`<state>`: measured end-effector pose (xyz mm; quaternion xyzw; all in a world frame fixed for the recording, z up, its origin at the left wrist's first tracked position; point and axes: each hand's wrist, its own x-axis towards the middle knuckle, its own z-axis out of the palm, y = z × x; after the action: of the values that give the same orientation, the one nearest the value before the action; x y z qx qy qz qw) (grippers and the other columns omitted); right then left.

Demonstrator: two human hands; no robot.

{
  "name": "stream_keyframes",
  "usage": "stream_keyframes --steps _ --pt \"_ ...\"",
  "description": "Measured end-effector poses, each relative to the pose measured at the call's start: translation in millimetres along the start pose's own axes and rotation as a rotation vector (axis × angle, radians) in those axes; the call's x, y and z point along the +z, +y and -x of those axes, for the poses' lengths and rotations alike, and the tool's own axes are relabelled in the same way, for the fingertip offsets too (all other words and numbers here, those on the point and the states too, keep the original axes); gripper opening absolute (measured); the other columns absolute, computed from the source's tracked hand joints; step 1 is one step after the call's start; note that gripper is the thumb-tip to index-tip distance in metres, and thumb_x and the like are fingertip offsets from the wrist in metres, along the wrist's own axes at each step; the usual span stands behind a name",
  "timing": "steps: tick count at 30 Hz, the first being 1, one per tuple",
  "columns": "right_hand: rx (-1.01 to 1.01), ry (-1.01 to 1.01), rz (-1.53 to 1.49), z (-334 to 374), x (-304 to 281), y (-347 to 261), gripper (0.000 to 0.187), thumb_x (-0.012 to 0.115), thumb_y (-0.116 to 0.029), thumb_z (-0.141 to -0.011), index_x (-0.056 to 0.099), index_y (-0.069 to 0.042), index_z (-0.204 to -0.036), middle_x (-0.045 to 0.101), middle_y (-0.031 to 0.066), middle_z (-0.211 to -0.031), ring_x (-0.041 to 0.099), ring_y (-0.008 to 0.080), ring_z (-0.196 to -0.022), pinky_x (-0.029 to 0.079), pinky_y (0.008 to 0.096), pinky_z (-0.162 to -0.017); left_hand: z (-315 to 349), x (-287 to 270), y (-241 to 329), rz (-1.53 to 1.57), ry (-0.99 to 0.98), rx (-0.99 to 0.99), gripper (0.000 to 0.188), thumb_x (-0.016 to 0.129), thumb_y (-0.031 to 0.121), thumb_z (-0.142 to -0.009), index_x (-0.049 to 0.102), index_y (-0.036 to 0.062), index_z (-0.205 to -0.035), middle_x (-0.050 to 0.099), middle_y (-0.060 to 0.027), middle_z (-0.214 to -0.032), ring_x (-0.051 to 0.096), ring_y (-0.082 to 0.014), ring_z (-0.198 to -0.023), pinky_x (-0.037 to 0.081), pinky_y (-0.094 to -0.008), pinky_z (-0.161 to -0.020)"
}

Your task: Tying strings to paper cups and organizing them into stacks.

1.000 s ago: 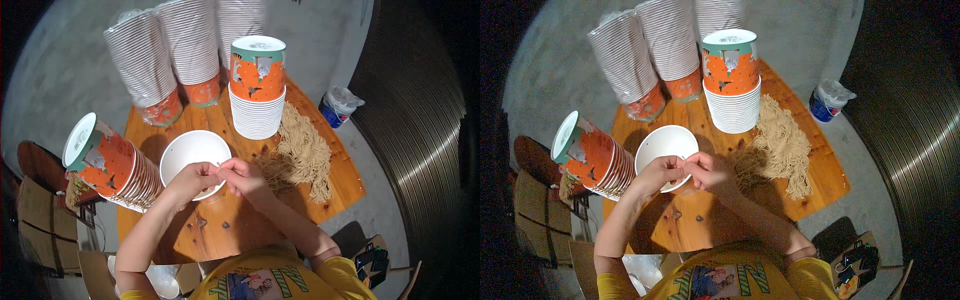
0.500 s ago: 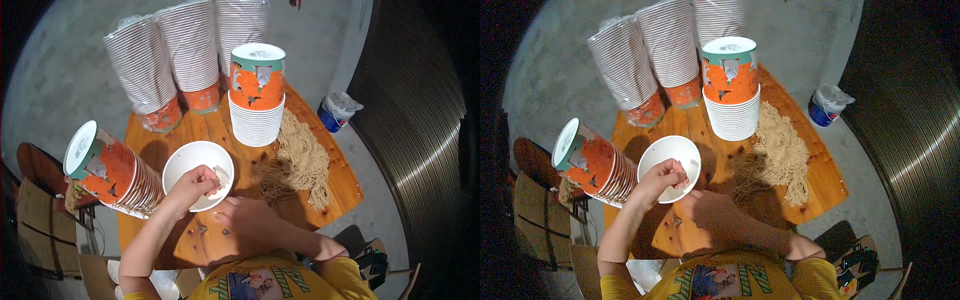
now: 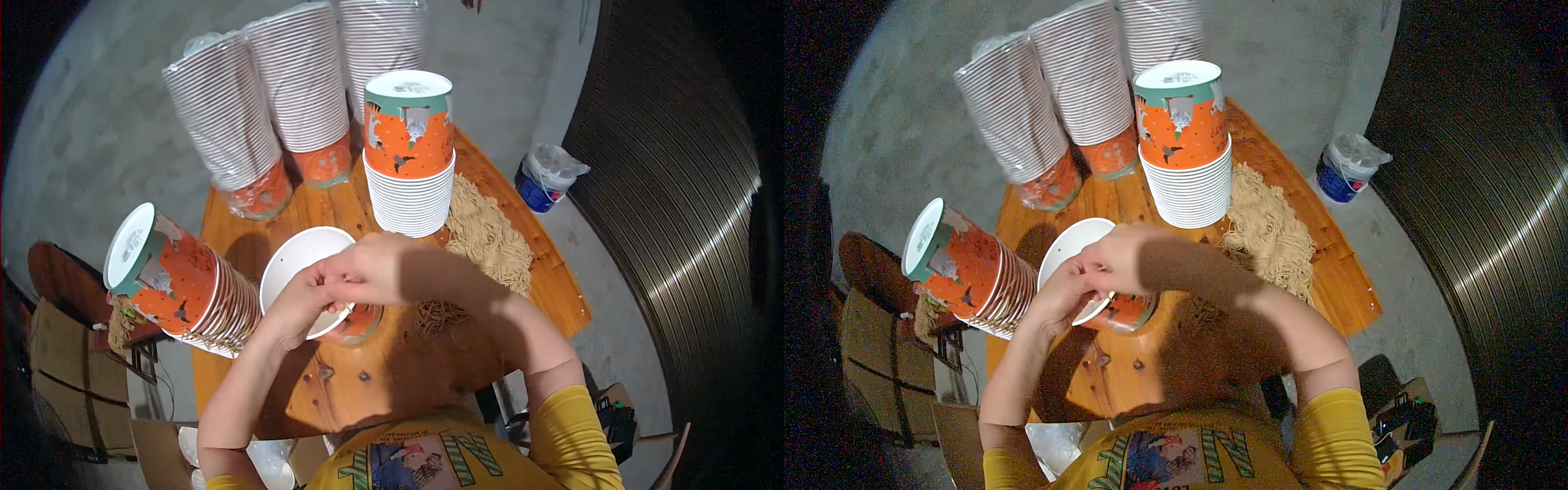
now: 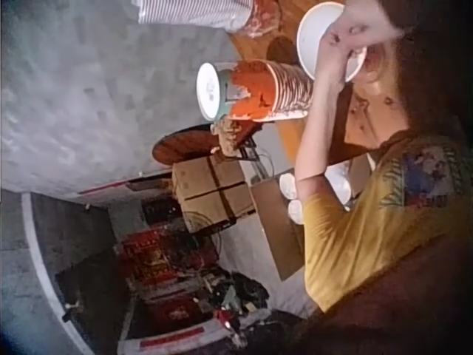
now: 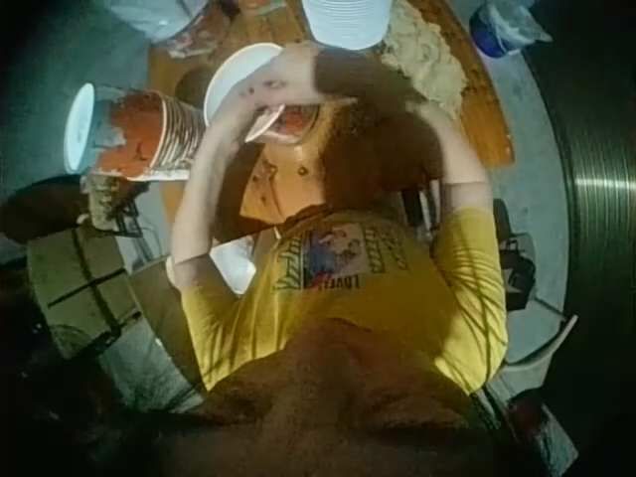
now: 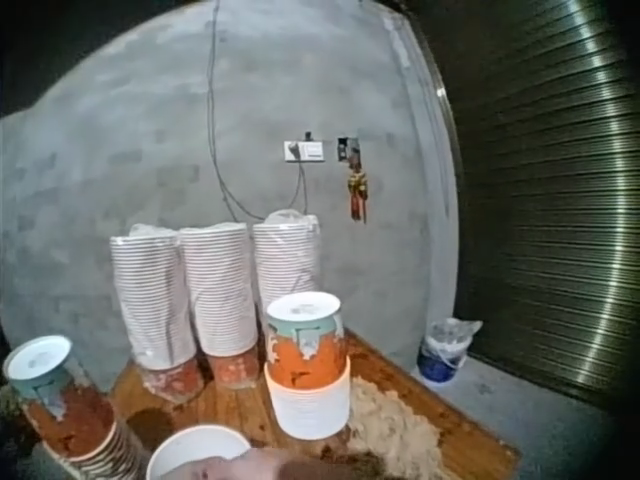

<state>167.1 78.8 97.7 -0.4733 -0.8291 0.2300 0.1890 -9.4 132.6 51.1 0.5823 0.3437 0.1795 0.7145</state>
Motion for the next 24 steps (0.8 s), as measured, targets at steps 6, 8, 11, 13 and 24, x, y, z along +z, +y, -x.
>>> stream_keyframes --steps 6,8,11,13,24 --pt "0.018 0.112 -0.225 11 -9 23 0.023 0.062 -0.029 -0.085 0.061 -0.006 -0.088 0.063 0.0088 -0.073 0.060 0.0198 -0.069 0.045 0.0319 -0.061 -5 -3 4 -0.007 -0.142 0.001 0.016 0.059 0.011 -0.086 0.061 0.0055 -0.101 0.057 0.0047 -0.082 0.046 -0.0010 -0.067 0.037 -0.0166 -0.060" --pt "0.079 0.093 -0.274 14 -8 25 0.019 0.062 -0.023 -0.086 0.061 -0.004 -0.088 0.063 0.0034 -0.074 0.057 0.0090 -0.071 0.043 0.0249 -0.061 -2 5 7 -0.101 -0.179 0.005 0.016 0.058 0.013 -0.087 0.063 0.0052 -0.100 0.058 0.0054 -0.084 0.045 -0.0015 -0.068 0.036 -0.0167 -0.062" --pt "0.078 0.117 -0.403 18 6 35 0.017 0.063 -0.020 -0.086 0.060 -0.003 -0.087 0.060 0.0015 -0.071 0.054 0.0057 -0.068 0.042 0.0227 -0.059 -3 12 3 -0.153 -0.234 0.024 0.016 0.058 0.013 -0.087 0.064 0.0049 -0.100 0.059 0.0056 -0.086 0.045 -0.0019 -0.071 0.037 -0.0169 -0.066" --pt "0.028 0.240 -0.467 22 14 43 0.016 0.063 -0.017 -0.086 0.059 -0.002 -0.085 0.057 0.0002 -0.068 0.052 0.0054 -0.066 0.042 0.0231 -0.058 -4 12 2 -0.138 -0.265 0.033 0.016 0.058 0.015 -0.088 0.065 0.0052 -0.099 0.059 0.0056 -0.088 0.045 -0.0023 -0.073 0.037 -0.0170 -0.068" --pt "0.267 0.434 -0.589 44 43 46 0.012 0.059 -0.014 -0.088 0.056 -0.003 -0.092 0.055 -0.0009 -0.071 0.051 0.0071 -0.063 0.043 0.0240 -0.057 -6 11 -4 -0.206 -0.220 -0.028 0.012 0.060 0.014 -0.088 0.061 0.0051 -0.096 0.058 0.0031 -0.086 0.048 -0.0062 -0.073 0.040 -0.0201 -0.067"
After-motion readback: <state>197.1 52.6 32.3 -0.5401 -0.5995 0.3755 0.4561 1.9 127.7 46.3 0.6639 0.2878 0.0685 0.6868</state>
